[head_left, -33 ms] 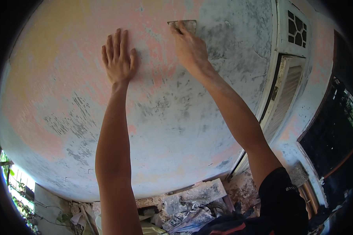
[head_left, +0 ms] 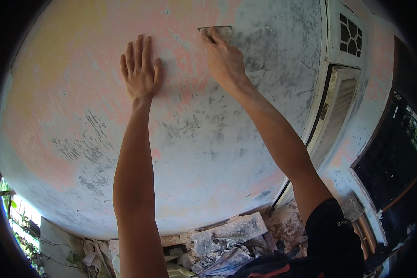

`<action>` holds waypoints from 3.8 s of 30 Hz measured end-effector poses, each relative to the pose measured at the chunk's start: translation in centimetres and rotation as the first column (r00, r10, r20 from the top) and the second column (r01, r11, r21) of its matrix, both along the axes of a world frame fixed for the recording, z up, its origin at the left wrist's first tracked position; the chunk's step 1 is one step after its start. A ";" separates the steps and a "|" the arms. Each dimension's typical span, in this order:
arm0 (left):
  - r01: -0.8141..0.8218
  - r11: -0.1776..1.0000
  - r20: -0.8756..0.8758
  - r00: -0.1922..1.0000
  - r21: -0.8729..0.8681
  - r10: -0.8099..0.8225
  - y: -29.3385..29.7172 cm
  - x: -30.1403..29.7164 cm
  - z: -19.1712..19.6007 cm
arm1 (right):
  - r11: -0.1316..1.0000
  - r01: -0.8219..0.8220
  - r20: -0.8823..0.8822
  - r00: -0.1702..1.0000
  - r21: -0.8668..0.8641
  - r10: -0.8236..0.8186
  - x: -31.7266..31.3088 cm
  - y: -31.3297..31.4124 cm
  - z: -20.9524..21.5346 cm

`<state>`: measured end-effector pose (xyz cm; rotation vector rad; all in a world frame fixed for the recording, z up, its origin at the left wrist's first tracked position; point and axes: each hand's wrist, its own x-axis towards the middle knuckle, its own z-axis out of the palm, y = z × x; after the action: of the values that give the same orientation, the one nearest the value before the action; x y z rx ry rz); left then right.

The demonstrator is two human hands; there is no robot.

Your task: The person scrapes old paint and plaster from a wall using a putty knife.

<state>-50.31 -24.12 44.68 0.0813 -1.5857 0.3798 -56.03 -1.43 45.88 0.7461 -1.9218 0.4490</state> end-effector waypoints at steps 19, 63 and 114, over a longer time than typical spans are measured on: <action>-0.008 1.000 0.003 1.000 0.013 0.008 0.1 0.0 -0.1 | 0.999 0.006 0.027 1.000 -0.054 -0.004 0.3 -0.2 2.1; -0.015 1.000 0.013 1.000 0.024 0.014 0.3 0.3 -0.2 | 0.999 0.040 -0.010 0.999 -0.030 -0.040 -1.2 1.0 2.2; -0.041 0.998 0.027 0.999 0.052 0.040 0.7 0.3 0.0 | 0.999 0.027 0.094 0.995 -0.031 -0.024 -2.3 3.4 4.2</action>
<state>-49.97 -23.42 44.66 0.1495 -1.6221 0.3719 -58.31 1.99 50.06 0.6896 -2.0047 0.5066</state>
